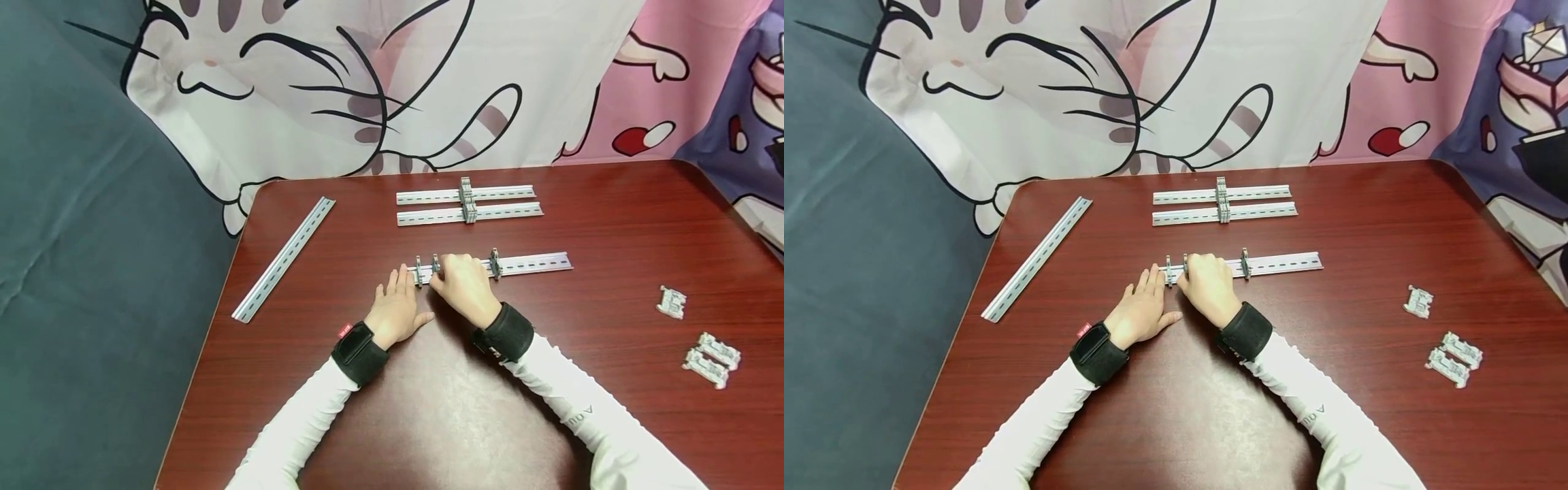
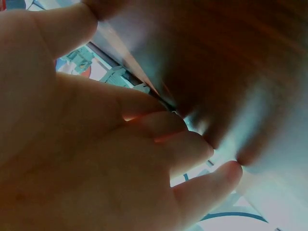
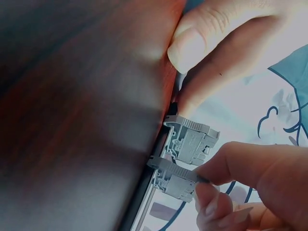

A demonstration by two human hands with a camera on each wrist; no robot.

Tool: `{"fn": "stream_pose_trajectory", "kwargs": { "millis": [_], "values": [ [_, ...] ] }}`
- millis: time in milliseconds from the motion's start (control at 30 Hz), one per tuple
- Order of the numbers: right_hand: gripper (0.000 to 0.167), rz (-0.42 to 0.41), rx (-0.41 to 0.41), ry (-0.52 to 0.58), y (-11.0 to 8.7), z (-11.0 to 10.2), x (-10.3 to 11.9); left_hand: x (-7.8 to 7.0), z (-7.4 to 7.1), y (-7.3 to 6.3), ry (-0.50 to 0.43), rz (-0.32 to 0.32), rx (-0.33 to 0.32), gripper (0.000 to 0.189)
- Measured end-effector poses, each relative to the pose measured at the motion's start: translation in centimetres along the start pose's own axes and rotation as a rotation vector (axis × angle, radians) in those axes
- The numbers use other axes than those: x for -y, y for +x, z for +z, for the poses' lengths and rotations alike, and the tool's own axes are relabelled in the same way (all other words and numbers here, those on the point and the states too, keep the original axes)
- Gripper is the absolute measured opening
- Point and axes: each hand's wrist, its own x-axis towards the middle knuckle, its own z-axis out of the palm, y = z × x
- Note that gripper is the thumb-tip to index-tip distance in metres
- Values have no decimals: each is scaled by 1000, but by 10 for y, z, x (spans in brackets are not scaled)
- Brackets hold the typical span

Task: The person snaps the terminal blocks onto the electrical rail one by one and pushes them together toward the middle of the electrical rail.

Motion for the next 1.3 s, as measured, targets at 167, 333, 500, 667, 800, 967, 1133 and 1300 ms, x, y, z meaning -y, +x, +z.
{"fn": "stream_pose_trajectory", "kwargs": {
  "millis": [167,333,500,667,800,967,1133,1300],
  "values": [
    [25,6,0,8,0,-1,-2,-1,0,0,5,3,1,88],
    [27,39,14,7,0,-6,-7,0,-1,0,-7,1,1,88],
    [29,76,15,-6,-1,-11,-17,0,-2,1,-9,1,14,89],
    [28,96,8,-22,-4,-16,-28,0,-2,2,-23,5,17,88],
    [27,108,-6,-38,-7,-20,-37,0,-2,2,-34,3,16,88],
    [27,94,-36,-44,-9,-25,-47,0,0,2,-30,10,2,87],
    [26,128,-35,-47,-12,-29,-56,0,2,2,-29,11,1,87],
    [33,171,-58,-55,-13,-32,-61,0,1,1,-27,5,0,87]
  ]
}}
